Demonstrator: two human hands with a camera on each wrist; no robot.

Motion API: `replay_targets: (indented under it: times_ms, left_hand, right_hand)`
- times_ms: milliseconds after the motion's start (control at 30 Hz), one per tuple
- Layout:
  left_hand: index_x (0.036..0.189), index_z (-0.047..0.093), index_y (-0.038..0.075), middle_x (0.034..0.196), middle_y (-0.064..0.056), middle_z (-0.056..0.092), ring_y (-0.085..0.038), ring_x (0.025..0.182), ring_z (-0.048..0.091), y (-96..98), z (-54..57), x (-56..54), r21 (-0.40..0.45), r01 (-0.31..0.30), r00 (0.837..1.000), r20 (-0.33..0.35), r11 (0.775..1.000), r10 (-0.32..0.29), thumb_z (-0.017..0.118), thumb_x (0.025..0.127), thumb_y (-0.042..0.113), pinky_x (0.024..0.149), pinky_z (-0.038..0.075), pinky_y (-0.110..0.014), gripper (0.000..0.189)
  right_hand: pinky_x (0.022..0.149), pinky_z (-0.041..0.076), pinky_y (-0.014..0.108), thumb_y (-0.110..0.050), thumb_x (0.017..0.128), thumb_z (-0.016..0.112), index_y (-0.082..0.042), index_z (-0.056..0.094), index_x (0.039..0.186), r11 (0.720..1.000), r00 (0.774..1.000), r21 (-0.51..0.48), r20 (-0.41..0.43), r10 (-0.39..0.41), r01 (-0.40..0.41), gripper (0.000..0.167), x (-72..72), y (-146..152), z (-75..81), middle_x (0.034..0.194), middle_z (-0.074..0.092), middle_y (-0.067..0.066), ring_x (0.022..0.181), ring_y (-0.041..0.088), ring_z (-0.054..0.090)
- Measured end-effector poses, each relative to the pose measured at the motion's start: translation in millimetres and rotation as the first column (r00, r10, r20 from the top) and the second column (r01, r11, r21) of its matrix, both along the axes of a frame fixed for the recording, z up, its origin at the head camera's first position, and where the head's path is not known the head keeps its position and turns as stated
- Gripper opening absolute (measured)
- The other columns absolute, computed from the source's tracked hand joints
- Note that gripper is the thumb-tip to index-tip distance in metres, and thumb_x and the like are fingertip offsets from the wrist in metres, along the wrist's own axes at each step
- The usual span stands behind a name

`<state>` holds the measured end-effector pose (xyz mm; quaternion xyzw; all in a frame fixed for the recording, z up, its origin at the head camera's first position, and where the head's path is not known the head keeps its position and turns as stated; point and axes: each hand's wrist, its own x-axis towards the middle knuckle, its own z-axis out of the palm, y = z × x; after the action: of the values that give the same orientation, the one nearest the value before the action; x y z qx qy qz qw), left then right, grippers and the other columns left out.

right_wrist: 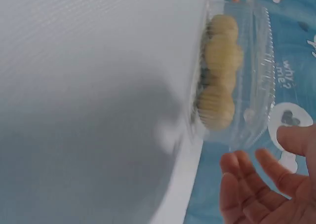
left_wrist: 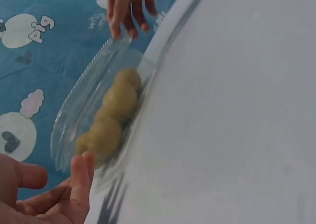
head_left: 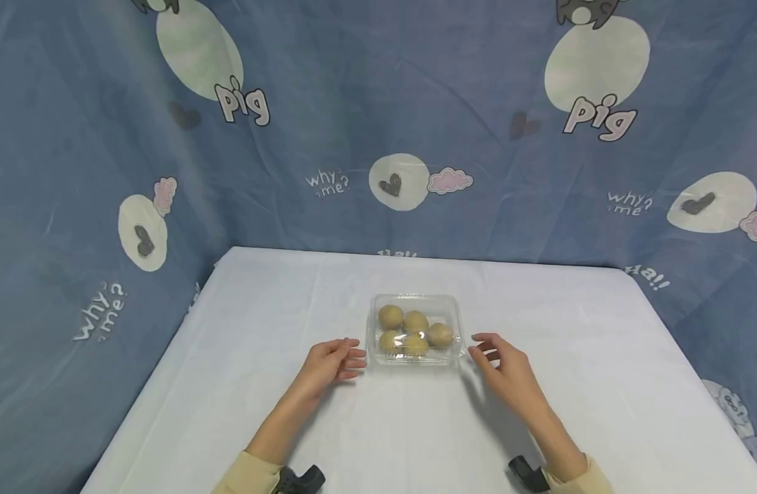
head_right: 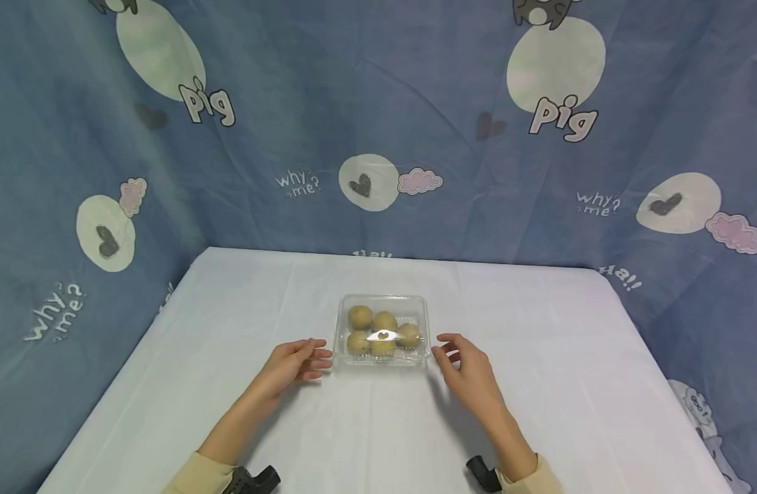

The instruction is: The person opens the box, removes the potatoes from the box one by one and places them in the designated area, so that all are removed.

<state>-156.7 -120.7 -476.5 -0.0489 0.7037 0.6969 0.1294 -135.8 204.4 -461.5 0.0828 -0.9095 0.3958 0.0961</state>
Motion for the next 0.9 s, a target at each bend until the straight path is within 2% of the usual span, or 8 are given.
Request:
replay_targets:
  times_ms: [100, 200, 333, 400, 533, 667, 800, 900]
  left_hand:
    - [0.127, 0.051, -0.016, 0.11, -0.023, 0.066, -0.025, 0.095, 0.069, 7.6, -6.7, -2.6, 0.14, 0.008, 0.997, 0.075, 0.99, -0.019, 0.051, 0.103, 0.015, 0.082, 0.058, -0.031, 0.039]
    - [0.129, 0.049, -0.015, 0.107, -0.019, 0.065, -0.022, 0.096, 0.068, 13.3, -11.9, -3.2, 0.25, 0.01, 0.993, 0.11, 0.968, -0.039, 0.052, 0.103, 0.013, 0.085, 0.057, -0.03, 0.038]
    - [0.128, 0.05, -0.013, 0.098, -0.013, 0.067, -0.018, 0.091, 0.068, 16.8, -15.3, -3.7, 0.306, -0.006, 0.992, 0.124, 0.952, -0.033, 0.053, 0.102, 0.009, 0.082, 0.057, -0.027, 0.035]
    - [0.127, 0.05, -0.013, 0.096, -0.013, 0.068, -0.018, 0.09, 0.068, 16.9, -15.3, -4.2, 0.315, -0.015, 0.991, 0.131, 0.949, -0.028, 0.054, 0.101, 0.007, 0.08, 0.058, -0.025, 0.033]
    - [0.131, 0.047, -0.012, 0.099, -0.015, 0.068, -0.019, 0.092, 0.068, 14.8, -11.7, -6.8, 0.342, -0.026, 0.987, 0.158, 0.939, -0.03, 0.055, 0.1, 0.004, 0.081, 0.057, -0.022, 0.037]
    - [0.132, 0.048, -0.012, 0.104, -0.018, 0.067, -0.02, 0.094, 0.068, 14.1, -9.8, -8.9, 0.349, -0.045, 0.984, 0.175, 0.936, -0.017, 0.057, 0.098, 0.004, 0.081, 0.056, -0.02, 0.039]
    - [0.131, 0.047, -0.014, 0.105, -0.018, 0.066, -0.019, 0.095, 0.067, 14.1, -12.8, -7.3, 0.356, -0.05, 0.984, 0.176, 0.933, -0.015, 0.058, 0.097, 0.002, 0.083, 0.056, -0.021, 0.039]
    - [0.132, 0.044, -0.015, 0.105, -0.017, 0.066, -0.019, 0.097, 0.066, 12.9, -16.0, -3.5, 0.384, -0.023, 0.983, 0.178, 0.923, -0.05, 0.058, 0.097, 0.002, 0.085, 0.055, -0.022, 0.042]
  right_hand:
    - [0.071, 0.057, 0.031, -0.023, 0.096, 0.066, -0.006, 0.066, 0.109, 0.998, 0.998, -0.054, 0.06, 0.016, -0.012, 0.022, -4.4, -4, -0.1, 0.098, 0.068, 0.006, 0.085, 0.019, 0.066]
    - [0.068, 0.055, 0.027, -0.02, 0.095, 0.067, -0.007, 0.066, 0.105, 0.993, 0.991, -0.117, 0.128, 0.035, -0.02, 0.017, -7.4, -5, -0.3, 0.098, 0.068, 0.005, 0.083, 0.019, 0.067]
    - [0.064, 0.054, 0.026, -0.018, 0.093, 0.07, -0.008, 0.067, 0.102, 0.986, 0.982, -0.163, 0.174, 0.068, -0.04, 0.015, -10.5, -3, -2.1, 0.098, 0.068, 0.005, 0.082, 0.019, 0.067]
    - [0.063, 0.053, 0.026, -0.019, 0.09, 0.073, -0.011, 0.068, 0.1, 0.988, 0.983, -0.125, 0.151, 0.107, -0.088, 0.014, -10.9, -2, -3.6, 0.098, 0.066, 0.005, 0.082, 0.019, 0.065]
    - [0.066, 0.053, 0.033, -0.021, 0.083, 0.08, -0.019, 0.07, 0.095, 0.984, 0.983, 0.0, 0.019, 0.18, -0.18, 0.015, -12.4, -3, -5.9, 0.093, 0.062, 0.005, 0.081, 0.02, 0.059]
    - [0.067, 0.051, 0.036, -0.017, 0.076, 0.086, -0.022, 0.071, 0.088, 0.972, 0.968, 0.161, -0.159, 0.196, -0.171, 0.02, -15.4, -6, -6.6, 0.09, 0.057, 0.003, 0.082, 0.02, 0.054]
    - [0.059, 0.05, 0.029, -0.014, 0.072, 0.088, -0.021, 0.07, 0.081, 0.939, 0.902, 0.3, -0.338, 0.268, -0.166, 0.021, -18.7, -8, -9.0, 0.086, 0.057, -0.004, 0.078, 0.013, 0.051]
    - [0.057, 0.051, 0.026, -0.011, 0.071, 0.087, -0.017, 0.068, 0.081, 0.92, 0.852, 0.34, -0.406, 0.331, -0.196, 0.023, -19.6, -8, -12.1, 0.082, 0.06, -0.008, 0.074, 0.01, 0.052]
